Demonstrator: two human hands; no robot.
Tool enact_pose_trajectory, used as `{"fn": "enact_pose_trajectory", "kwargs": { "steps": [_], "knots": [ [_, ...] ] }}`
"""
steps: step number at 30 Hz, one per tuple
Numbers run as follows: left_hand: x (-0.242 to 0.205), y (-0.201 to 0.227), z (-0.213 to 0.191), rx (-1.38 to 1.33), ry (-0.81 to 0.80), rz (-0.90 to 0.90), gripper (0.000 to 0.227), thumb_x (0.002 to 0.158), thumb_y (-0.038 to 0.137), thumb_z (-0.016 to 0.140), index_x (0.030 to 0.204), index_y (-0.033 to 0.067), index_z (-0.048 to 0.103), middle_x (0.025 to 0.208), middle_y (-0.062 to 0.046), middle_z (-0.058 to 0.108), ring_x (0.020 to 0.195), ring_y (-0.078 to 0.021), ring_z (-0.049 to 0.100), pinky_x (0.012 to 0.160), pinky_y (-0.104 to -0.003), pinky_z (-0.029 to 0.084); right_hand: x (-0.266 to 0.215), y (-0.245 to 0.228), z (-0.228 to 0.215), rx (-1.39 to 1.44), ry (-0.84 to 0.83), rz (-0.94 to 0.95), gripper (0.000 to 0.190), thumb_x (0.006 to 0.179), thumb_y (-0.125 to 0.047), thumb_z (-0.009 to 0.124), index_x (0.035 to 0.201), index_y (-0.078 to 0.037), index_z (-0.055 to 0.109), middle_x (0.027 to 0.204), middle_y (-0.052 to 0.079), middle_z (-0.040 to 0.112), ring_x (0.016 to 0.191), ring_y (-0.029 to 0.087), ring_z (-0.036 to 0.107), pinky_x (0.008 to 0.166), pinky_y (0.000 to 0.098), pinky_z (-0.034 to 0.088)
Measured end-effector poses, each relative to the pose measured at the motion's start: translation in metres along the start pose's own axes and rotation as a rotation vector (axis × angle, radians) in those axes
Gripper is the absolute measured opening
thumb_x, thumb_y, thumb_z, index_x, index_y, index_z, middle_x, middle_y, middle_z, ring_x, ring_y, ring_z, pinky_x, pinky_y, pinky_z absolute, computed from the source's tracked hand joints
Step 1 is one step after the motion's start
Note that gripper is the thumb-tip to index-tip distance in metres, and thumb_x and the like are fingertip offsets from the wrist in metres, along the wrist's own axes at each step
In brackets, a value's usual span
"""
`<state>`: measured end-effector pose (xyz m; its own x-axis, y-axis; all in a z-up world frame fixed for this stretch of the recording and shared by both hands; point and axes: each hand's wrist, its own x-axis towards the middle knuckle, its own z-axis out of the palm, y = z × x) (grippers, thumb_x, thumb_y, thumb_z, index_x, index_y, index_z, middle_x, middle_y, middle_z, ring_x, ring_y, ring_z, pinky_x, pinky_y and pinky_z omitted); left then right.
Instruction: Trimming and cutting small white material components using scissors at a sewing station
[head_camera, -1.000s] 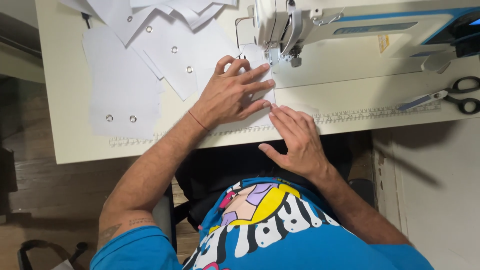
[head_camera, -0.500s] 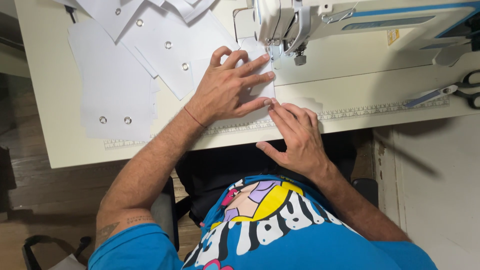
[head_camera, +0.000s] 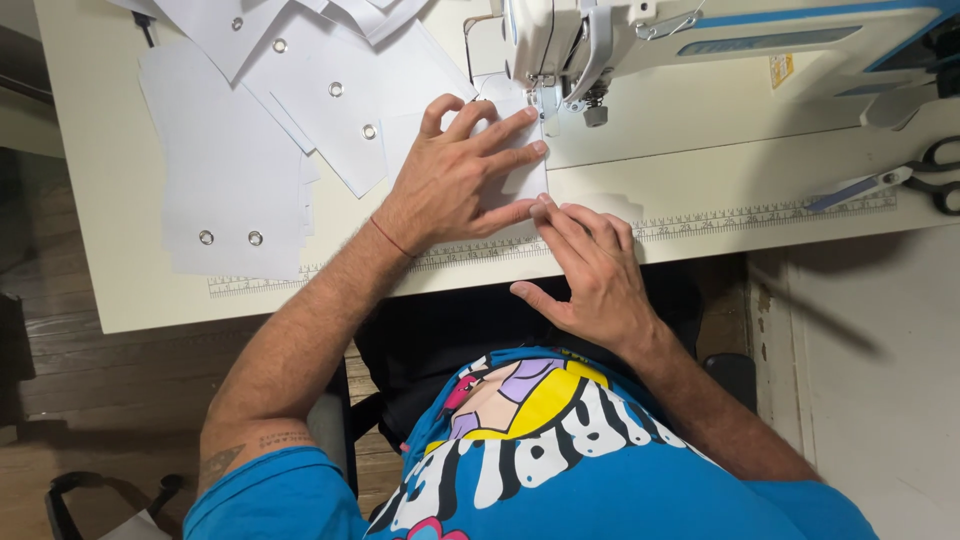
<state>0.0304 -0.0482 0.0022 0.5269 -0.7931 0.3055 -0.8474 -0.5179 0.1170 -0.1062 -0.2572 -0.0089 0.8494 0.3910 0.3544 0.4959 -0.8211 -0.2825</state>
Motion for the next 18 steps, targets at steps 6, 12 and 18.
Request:
{"fn": "enact_pose_trajectory", "kwargs": {
  "steps": [6, 12, 18],
  "knots": [
    [-0.001, 0.004, 0.002, 0.058, 0.0, 0.079, 0.076, 0.104, 0.072, 0.038, 0.14, 0.0105, 0.067, 0.144, -0.006, 0.064, 0.127, -0.0262, 0.054, 0.111, -0.048, 0.03, -0.001, 0.0, -0.002, -0.016, -0.019, -0.007, 0.07, 0.096, -0.059, 0.063, 0.135, -0.001, 0.067, 0.154, 0.012, 0.055, 0.132, 0.027, 0.053, 0.103, 0.0422, 0.039],
    [-0.006, 0.008, 0.019, -0.129, -0.101, -0.082, 0.073, 0.102, 0.072, 0.038, 0.148, 0.0194, 0.057, 0.15, -0.009, 0.059, 0.141, -0.0322, 0.046, 0.121, -0.061, 0.022, -0.005, 0.0, 0.005, 0.039, 0.016, 0.01, 0.072, 0.097, -0.057, 0.064, 0.144, -0.002, 0.058, 0.155, 0.013, 0.053, 0.133, 0.028, 0.051, 0.11, 0.0438, 0.033],
    [-0.01, 0.024, 0.009, -0.134, -0.138, -0.104, 0.062, 0.107, 0.065, 0.034, 0.141, 0.0198, 0.059, 0.157, -0.012, 0.051, 0.149, -0.0392, 0.036, 0.12, -0.072, 0.009, -0.011, -0.006, 0.012, -0.036, 0.007, 0.019, 0.075, 0.099, -0.06, 0.061, 0.144, 0.0, 0.057, 0.156, 0.016, 0.052, 0.137, 0.03, 0.049, 0.114, 0.0445, 0.03]
  ]
}}
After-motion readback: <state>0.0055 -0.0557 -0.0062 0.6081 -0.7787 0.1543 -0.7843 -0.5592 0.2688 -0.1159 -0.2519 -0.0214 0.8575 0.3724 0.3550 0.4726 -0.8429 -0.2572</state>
